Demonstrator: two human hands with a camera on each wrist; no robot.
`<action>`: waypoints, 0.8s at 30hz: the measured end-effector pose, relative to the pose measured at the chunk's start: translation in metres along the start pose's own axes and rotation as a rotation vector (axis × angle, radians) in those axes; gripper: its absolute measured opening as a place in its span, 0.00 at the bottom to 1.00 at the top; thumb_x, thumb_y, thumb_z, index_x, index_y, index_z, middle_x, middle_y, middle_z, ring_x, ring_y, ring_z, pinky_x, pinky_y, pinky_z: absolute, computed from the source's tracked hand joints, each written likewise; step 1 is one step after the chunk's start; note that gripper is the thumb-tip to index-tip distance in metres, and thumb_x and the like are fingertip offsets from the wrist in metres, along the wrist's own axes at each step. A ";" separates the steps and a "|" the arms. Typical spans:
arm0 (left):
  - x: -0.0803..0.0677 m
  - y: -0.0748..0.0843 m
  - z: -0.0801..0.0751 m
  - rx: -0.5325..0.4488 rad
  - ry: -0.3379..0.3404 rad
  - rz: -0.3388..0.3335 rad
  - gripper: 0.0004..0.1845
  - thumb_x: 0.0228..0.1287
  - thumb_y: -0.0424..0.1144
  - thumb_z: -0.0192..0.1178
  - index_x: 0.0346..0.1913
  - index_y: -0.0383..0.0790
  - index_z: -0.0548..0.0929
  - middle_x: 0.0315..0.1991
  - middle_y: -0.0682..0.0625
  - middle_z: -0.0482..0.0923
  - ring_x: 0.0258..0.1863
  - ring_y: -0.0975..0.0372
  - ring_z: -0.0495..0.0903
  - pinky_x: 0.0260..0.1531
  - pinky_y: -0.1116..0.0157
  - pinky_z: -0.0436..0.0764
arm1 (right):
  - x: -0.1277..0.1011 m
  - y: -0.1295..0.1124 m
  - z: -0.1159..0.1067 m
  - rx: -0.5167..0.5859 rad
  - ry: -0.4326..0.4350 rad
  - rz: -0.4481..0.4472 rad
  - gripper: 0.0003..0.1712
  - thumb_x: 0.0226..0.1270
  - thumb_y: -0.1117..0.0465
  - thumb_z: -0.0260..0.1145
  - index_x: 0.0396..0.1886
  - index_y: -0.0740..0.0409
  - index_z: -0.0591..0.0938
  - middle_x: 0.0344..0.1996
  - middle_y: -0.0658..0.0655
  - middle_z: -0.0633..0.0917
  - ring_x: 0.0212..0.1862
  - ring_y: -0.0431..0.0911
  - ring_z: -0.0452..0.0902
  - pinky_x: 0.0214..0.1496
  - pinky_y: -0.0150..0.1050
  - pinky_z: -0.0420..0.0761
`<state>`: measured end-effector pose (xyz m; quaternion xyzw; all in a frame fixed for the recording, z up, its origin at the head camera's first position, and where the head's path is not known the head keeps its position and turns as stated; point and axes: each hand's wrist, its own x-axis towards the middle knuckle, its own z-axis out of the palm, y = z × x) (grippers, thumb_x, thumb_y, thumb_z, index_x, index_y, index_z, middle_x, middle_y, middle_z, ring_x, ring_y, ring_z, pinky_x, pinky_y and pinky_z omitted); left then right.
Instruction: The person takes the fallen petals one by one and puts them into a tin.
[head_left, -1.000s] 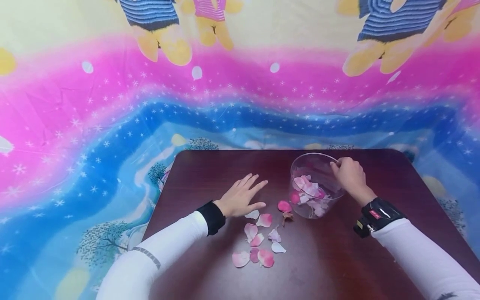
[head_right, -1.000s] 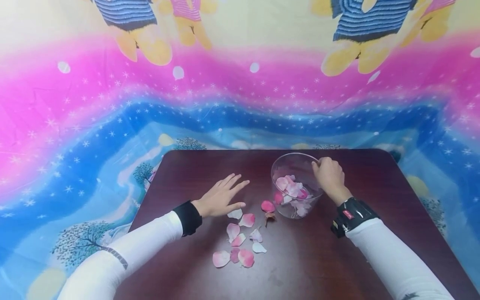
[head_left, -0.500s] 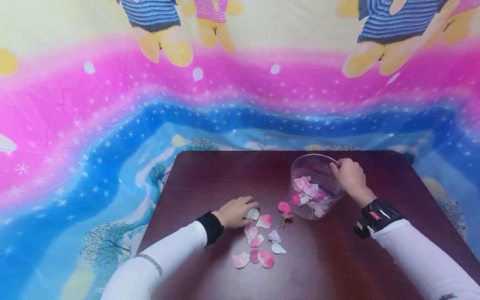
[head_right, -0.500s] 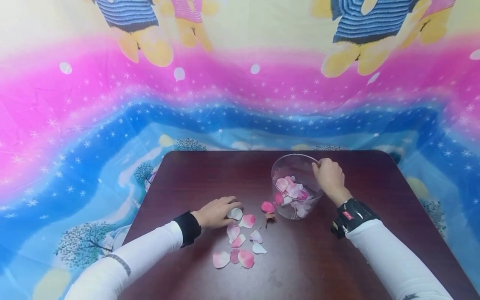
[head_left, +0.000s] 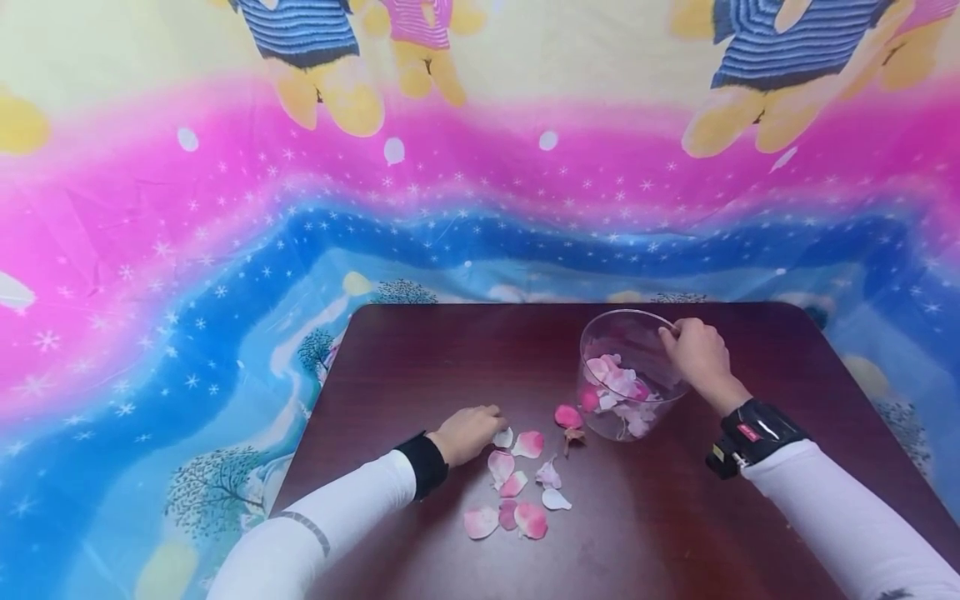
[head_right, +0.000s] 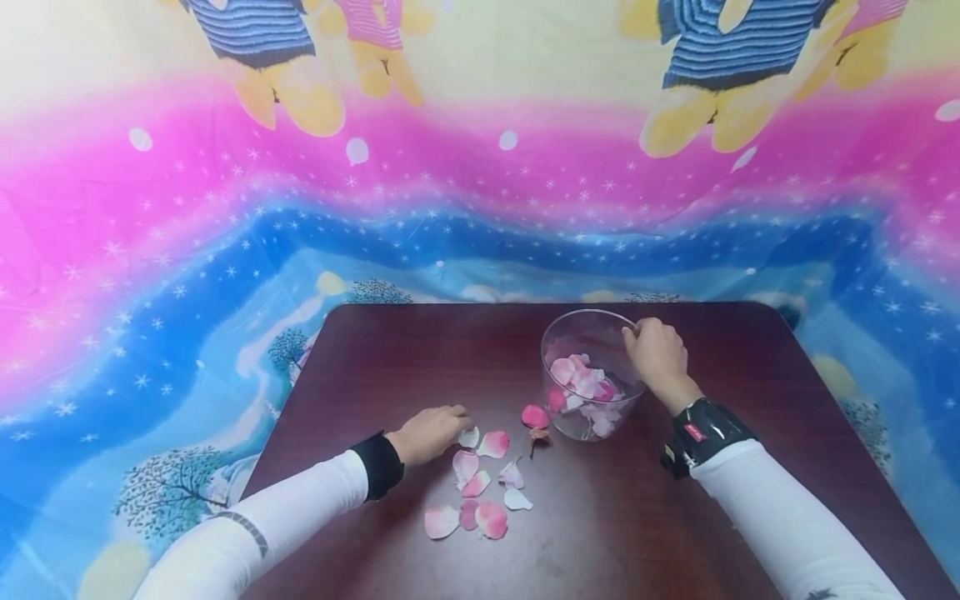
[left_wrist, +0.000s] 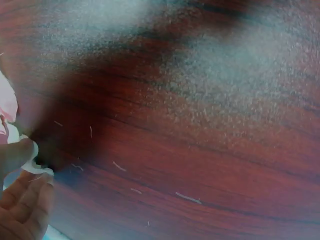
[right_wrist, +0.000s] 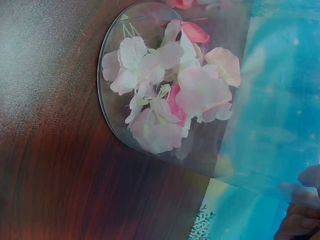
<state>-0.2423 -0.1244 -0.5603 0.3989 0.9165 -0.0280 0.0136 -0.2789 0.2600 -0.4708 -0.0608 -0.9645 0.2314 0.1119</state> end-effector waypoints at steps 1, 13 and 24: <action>0.000 0.000 0.000 -0.001 0.005 0.000 0.13 0.66 0.29 0.61 0.48 0.50 0.87 0.43 0.53 0.83 0.43 0.62 0.85 0.44 0.65 0.85 | 0.000 0.000 0.000 0.000 -0.001 0.001 0.20 0.75 0.53 0.59 0.37 0.66 0.85 0.28 0.67 0.85 0.32 0.61 0.80 0.28 0.52 0.74; -0.006 -0.005 -0.001 -0.059 0.044 0.014 0.08 0.63 0.30 0.61 0.31 0.48 0.83 0.32 0.55 0.83 0.37 0.61 0.86 0.36 0.64 0.85 | -0.002 0.000 -0.001 0.005 -0.014 0.001 0.19 0.75 0.53 0.59 0.32 0.65 0.83 0.21 0.61 0.80 0.27 0.56 0.76 0.26 0.47 0.71; 0.002 0.003 -0.030 -0.155 0.102 0.032 0.08 0.61 0.32 0.67 0.38 0.50 0.90 0.34 0.57 0.84 0.39 0.66 0.85 0.40 0.70 0.85 | -0.001 0.000 -0.002 0.009 -0.015 -0.001 0.19 0.75 0.54 0.60 0.30 0.64 0.82 0.18 0.58 0.78 0.25 0.54 0.75 0.25 0.44 0.69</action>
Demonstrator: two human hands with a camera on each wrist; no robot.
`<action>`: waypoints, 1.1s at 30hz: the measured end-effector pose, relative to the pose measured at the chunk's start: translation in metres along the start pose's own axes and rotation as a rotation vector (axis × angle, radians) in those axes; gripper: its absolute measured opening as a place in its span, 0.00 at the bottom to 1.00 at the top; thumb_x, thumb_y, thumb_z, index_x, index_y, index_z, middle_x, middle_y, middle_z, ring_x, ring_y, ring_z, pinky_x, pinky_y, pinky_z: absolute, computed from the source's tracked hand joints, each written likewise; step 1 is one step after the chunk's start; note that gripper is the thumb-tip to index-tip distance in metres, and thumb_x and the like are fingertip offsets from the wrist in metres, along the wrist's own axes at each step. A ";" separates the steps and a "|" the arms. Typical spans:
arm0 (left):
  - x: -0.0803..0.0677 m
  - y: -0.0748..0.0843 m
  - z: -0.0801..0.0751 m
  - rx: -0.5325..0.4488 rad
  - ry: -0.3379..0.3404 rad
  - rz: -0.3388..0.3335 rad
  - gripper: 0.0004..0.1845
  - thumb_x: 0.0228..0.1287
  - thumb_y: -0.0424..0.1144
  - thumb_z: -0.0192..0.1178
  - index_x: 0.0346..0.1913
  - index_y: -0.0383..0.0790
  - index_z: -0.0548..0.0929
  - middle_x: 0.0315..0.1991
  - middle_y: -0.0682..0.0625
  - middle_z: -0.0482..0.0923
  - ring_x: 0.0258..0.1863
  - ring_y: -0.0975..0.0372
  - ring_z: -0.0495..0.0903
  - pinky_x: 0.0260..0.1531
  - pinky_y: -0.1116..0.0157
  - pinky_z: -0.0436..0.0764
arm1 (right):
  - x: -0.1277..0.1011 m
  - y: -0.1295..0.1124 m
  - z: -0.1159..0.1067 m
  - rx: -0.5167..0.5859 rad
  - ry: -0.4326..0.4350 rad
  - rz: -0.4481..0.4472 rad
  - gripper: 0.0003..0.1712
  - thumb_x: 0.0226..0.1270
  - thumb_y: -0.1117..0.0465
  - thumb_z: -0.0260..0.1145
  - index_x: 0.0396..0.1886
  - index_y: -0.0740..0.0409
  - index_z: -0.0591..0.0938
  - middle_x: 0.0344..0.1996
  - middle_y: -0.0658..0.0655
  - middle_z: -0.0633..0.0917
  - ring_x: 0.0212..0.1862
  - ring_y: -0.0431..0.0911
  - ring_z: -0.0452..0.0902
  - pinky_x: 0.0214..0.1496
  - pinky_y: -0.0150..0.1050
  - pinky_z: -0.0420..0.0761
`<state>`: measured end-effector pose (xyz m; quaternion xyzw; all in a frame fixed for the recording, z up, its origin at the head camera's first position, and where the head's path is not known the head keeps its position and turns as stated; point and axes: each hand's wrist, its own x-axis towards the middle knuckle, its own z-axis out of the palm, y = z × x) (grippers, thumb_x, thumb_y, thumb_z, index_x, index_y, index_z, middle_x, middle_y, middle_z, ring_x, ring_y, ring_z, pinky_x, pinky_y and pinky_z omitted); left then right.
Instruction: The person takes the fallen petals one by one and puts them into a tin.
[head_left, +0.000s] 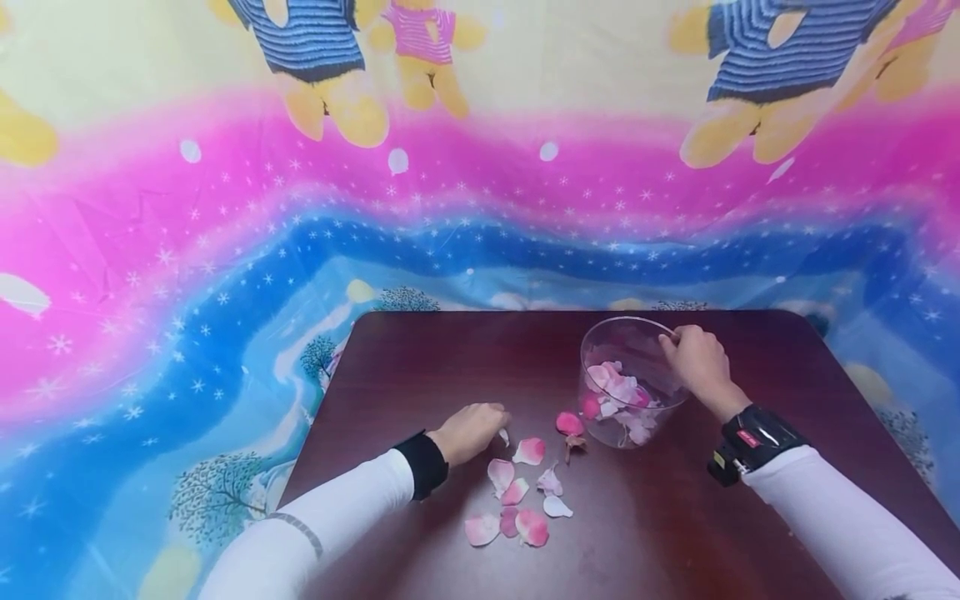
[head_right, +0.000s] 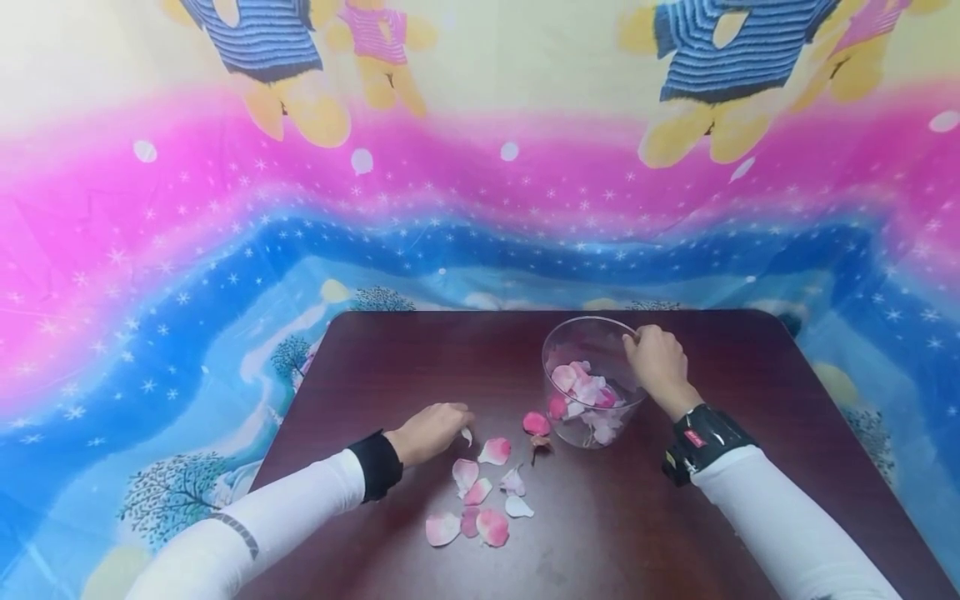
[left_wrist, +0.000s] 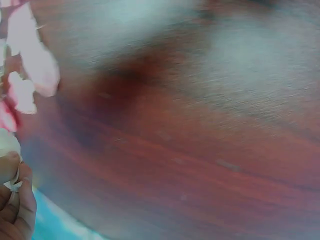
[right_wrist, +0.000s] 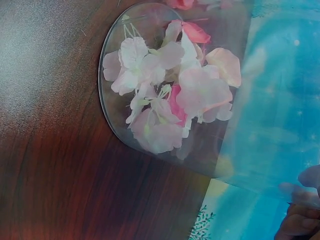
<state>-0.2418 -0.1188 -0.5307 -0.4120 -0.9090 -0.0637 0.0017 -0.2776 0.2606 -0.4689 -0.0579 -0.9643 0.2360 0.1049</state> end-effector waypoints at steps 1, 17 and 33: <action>0.002 0.002 -0.002 0.018 0.017 0.007 0.08 0.61 0.32 0.67 0.39 0.48 0.89 0.34 0.56 0.85 0.39 0.66 0.86 0.40 0.70 0.85 | 0.000 0.000 0.000 0.002 0.000 -0.001 0.19 0.75 0.54 0.60 0.30 0.64 0.82 0.19 0.59 0.79 0.26 0.54 0.75 0.25 0.45 0.69; 0.023 0.041 -0.052 0.099 0.149 0.218 0.15 0.63 0.36 0.71 0.52 0.47 0.85 0.45 0.55 0.85 0.48 0.67 0.83 0.54 0.74 0.81 | 0.000 0.001 0.005 0.006 0.017 -0.009 0.19 0.75 0.53 0.60 0.39 0.67 0.85 0.29 0.68 0.86 0.33 0.63 0.82 0.28 0.54 0.74; 0.074 0.085 -0.100 0.246 0.387 0.462 0.13 0.69 0.36 0.65 0.55 0.46 0.85 0.49 0.54 0.84 0.52 0.66 0.83 0.59 0.73 0.79 | 0.002 0.001 0.002 0.006 -0.002 -0.003 0.19 0.75 0.53 0.60 0.38 0.67 0.85 0.25 0.64 0.84 0.30 0.58 0.79 0.26 0.49 0.73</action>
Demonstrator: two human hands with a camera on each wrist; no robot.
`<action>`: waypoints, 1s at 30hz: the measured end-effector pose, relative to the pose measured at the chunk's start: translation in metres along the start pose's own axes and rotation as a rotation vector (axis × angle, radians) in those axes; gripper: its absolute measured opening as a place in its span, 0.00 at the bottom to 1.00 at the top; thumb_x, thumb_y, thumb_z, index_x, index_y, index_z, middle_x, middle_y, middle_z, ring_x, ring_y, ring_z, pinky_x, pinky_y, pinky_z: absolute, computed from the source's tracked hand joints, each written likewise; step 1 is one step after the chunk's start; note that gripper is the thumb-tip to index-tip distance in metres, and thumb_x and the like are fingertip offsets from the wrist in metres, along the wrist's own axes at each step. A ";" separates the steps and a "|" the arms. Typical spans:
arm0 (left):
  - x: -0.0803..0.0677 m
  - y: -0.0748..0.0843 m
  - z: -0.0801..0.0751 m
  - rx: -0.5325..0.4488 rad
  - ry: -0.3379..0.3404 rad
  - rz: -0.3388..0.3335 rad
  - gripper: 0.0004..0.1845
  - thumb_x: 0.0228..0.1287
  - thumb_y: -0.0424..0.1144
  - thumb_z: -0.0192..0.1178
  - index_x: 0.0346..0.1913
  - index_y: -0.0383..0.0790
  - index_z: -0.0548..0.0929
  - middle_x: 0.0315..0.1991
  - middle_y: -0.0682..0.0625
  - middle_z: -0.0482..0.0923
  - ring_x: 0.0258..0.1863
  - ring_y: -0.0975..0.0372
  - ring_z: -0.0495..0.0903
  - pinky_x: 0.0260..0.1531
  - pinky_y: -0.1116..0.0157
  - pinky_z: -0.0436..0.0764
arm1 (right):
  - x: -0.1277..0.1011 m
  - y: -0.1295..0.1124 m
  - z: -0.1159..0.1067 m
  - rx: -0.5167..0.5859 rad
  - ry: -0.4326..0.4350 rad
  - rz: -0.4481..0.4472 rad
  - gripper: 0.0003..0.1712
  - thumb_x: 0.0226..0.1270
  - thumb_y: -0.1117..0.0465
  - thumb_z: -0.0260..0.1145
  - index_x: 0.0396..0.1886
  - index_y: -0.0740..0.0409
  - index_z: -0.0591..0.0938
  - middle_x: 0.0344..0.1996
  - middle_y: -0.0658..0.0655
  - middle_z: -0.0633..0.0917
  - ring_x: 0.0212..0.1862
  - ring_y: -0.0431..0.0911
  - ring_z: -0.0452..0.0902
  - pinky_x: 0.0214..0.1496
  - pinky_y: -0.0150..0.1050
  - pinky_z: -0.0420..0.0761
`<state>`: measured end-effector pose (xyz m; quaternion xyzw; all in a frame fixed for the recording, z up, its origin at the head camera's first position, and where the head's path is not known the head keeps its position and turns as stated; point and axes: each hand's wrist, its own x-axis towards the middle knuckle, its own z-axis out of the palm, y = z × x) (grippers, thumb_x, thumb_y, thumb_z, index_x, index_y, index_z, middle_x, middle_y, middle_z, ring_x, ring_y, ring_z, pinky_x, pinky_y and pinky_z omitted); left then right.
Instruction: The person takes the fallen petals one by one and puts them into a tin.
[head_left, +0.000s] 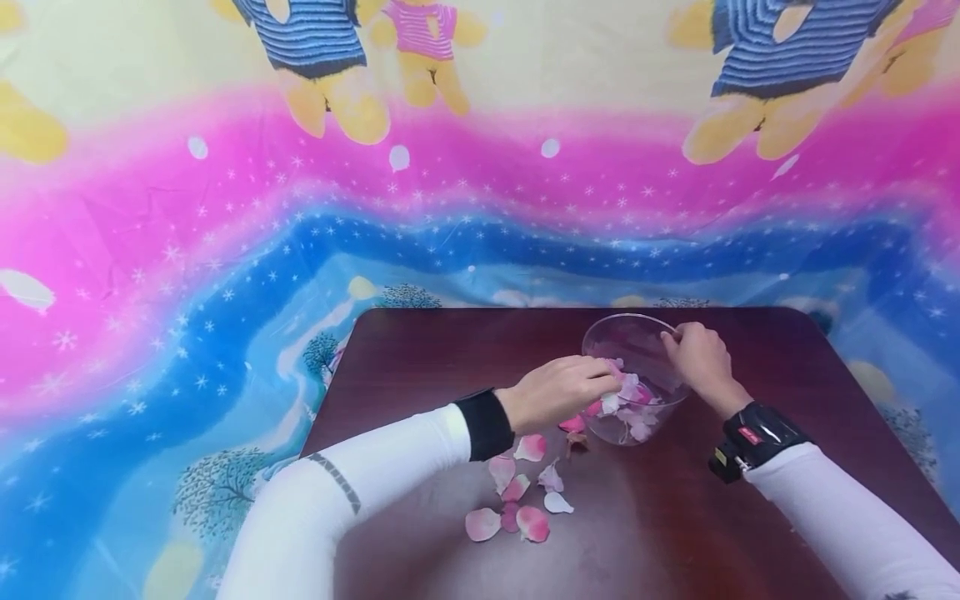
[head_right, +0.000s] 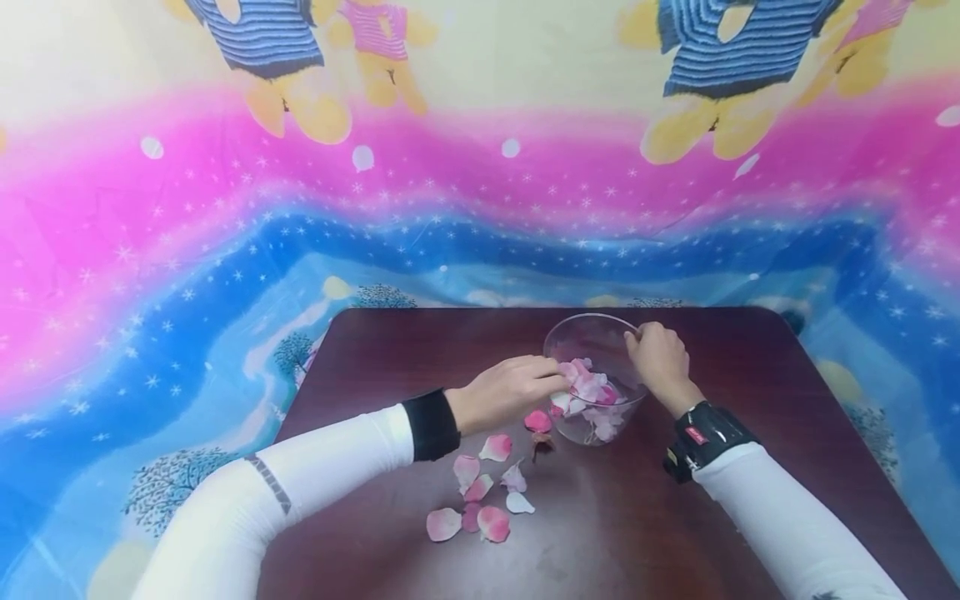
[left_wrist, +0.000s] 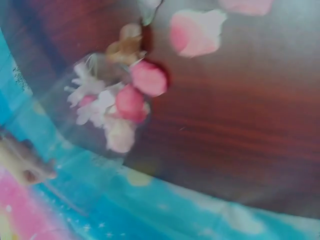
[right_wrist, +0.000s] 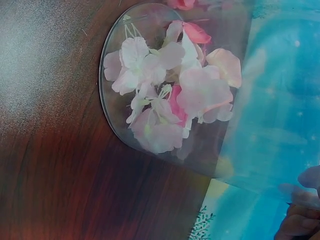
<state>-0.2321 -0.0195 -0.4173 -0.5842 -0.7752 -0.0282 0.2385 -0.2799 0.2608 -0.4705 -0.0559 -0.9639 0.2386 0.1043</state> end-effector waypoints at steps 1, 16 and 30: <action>0.005 0.000 0.000 0.001 0.004 0.003 0.13 0.70 0.35 0.64 0.55 0.46 0.85 0.49 0.54 0.85 0.51 0.66 0.83 0.59 0.73 0.79 | 0.000 0.001 0.001 0.001 -0.001 0.004 0.19 0.75 0.53 0.60 0.38 0.67 0.85 0.25 0.64 0.84 0.30 0.59 0.79 0.26 0.49 0.73; 0.046 -0.013 0.022 0.067 -0.013 -0.042 0.11 0.73 0.36 0.59 0.53 0.47 0.86 0.48 0.55 0.84 0.49 0.66 0.83 0.57 0.74 0.78 | 0.000 0.002 0.003 -0.002 0.016 0.013 0.19 0.74 0.53 0.60 0.29 0.64 0.82 0.18 0.59 0.78 0.25 0.55 0.75 0.22 0.43 0.67; 0.037 -0.011 0.037 -0.106 -0.485 -0.326 0.43 0.69 0.76 0.40 0.81 0.70 0.40 0.85 0.53 0.38 0.84 0.56 0.37 0.82 0.51 0.46 | 0.000 0.000 0.000 -0.003 -0.001 0.008 0.20 0.75 0.54 0.60 0.29 0.66 0.83 0.16 0.57 0.76 0.23 0.53 0.74 0.21 0.41 0.67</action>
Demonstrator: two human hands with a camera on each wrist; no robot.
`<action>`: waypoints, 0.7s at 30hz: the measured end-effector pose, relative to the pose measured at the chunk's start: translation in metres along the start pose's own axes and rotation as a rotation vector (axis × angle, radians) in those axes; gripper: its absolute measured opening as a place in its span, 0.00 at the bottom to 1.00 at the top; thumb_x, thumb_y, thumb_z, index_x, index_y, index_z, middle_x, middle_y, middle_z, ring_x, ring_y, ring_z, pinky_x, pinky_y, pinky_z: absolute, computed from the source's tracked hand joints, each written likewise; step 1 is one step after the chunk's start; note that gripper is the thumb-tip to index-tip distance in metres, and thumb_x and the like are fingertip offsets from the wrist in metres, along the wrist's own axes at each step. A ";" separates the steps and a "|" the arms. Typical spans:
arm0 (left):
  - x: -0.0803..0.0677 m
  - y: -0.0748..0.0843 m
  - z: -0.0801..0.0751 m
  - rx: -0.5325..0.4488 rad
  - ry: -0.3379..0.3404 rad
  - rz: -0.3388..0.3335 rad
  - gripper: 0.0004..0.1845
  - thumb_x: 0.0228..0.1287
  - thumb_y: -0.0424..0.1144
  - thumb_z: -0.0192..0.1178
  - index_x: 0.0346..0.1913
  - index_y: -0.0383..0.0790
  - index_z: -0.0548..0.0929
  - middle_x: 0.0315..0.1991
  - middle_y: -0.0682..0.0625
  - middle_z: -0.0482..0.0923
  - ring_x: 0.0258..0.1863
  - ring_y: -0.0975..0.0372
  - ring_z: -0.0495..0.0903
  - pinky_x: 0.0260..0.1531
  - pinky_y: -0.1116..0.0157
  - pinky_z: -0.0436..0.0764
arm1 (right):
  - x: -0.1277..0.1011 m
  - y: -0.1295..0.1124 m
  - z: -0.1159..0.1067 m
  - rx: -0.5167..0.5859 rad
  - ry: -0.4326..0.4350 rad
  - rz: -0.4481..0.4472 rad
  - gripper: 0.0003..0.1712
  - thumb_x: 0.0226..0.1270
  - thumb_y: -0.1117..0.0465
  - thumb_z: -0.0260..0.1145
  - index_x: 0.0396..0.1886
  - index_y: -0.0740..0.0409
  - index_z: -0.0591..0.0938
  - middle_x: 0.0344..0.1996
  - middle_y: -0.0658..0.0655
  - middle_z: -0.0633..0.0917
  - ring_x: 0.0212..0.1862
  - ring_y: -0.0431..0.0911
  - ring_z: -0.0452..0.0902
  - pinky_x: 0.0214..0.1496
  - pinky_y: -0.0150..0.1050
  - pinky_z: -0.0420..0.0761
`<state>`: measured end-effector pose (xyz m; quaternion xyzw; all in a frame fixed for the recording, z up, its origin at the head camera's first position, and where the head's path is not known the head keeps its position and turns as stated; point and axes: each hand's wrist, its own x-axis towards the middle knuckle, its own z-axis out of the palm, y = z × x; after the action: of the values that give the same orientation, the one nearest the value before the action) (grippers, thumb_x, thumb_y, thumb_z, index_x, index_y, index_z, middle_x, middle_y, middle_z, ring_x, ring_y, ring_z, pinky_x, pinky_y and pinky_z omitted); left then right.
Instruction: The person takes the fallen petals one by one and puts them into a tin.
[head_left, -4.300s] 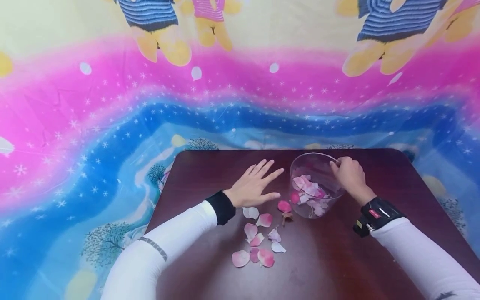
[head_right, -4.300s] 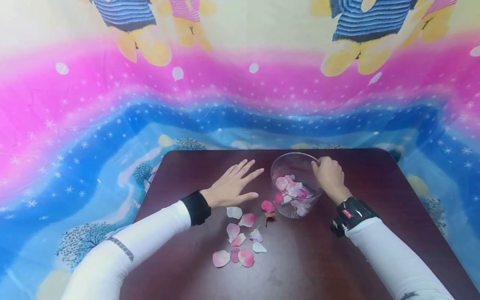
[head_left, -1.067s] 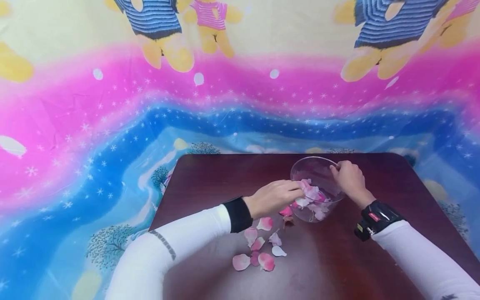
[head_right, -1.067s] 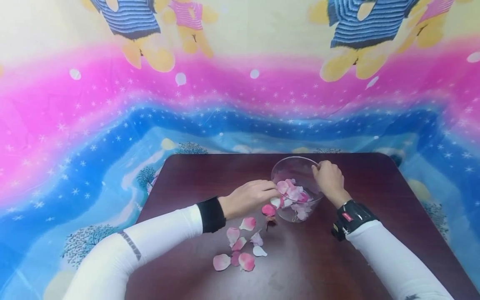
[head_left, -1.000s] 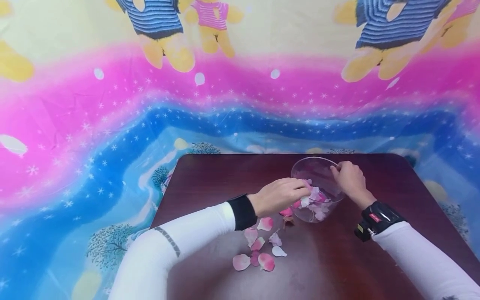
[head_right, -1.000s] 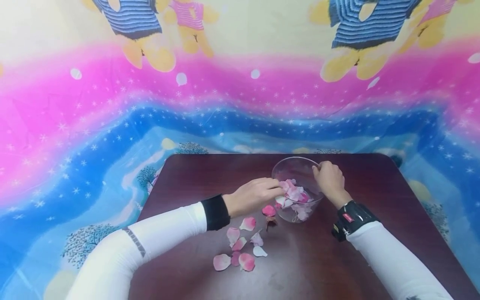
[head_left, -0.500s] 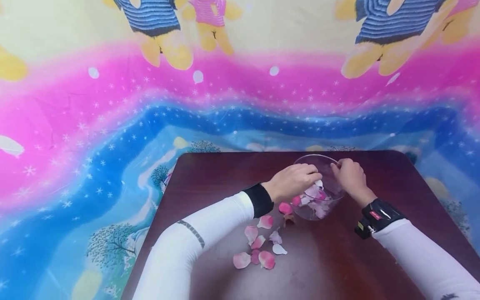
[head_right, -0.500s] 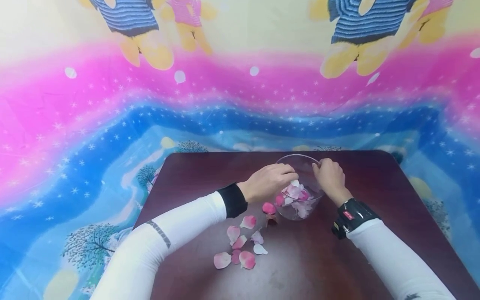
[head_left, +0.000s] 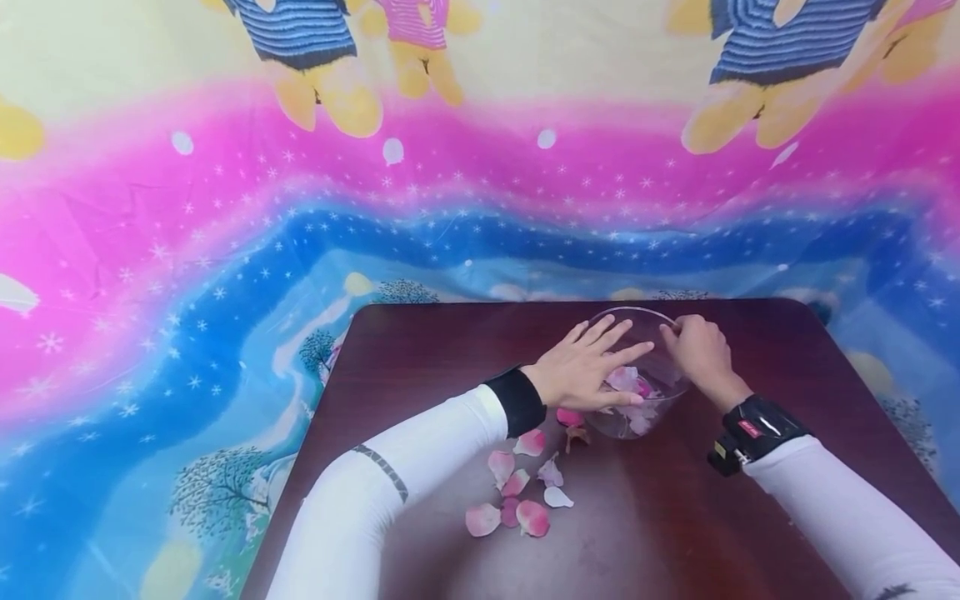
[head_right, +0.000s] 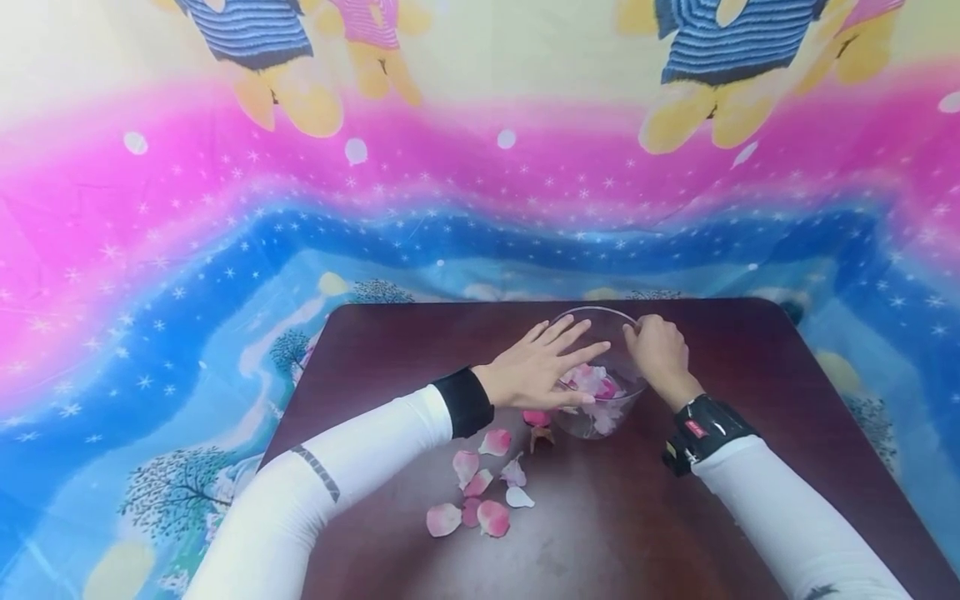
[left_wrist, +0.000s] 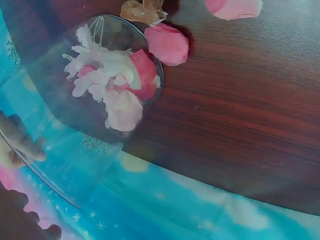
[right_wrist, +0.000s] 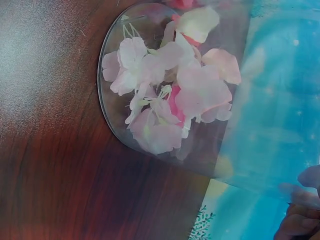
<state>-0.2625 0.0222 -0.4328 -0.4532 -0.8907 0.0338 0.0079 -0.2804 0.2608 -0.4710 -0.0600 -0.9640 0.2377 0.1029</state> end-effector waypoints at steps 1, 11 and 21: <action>-0.002 -0.001 0.000 -0.011 0.006 0.002 0.43 0.69 0.75 0.40 0.81 0.70 0.40 0.85 0.53 0.38 0.84 0.56 0.36 0.82 0.51 0.46 | 0.000 0.000 0.000 -0.001 0.003 0.001 0.20 0.75 0.53 0.60 0.29 0.66 0.83 0.15 0.57 0.76 0.23 0.53 0.73 0.21 0.41 0.66; -0.028 -0.014 0.016 -0.108 0.060 -0.007 0.43 0.70 0.72 0.44 0.81 0.67 0.41 0.85 0.52 0.37 0.84 0.56 0.36 0.82 0.50 0.47 | -0.001 -0.002 -0.003 0.003 0.021 -0.003 0.19 0.74 0.53 0.60 0.31 0.65 0.83 0.21 0.62 0.81 0.28 0.58 0.78 0.24 0.49 0.72; -0.053 -0.029 0.029 -0.174 0.088 -0.043 0.42 0.72 0.69 0.45 0.82 0.64 0.43 0.84 0.50 0.42 0.84 0.53 0.40 0.81 0.49 0.48 | -0.002 -0.003 -0.002 0.000 0.012 0.006 0.19 0.75 0.53 0.60 0.36 0.66 0.84 0.27 0.66 0.84 0.33 0.62 0.81 0.28 0.54 0.75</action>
<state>-0.2560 -0.0388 -0.4589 -0.4339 -0.8986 -0.0638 0.0081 -0.2787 0.2589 -0.4682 -0.0645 -0.9631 0.2378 0.1079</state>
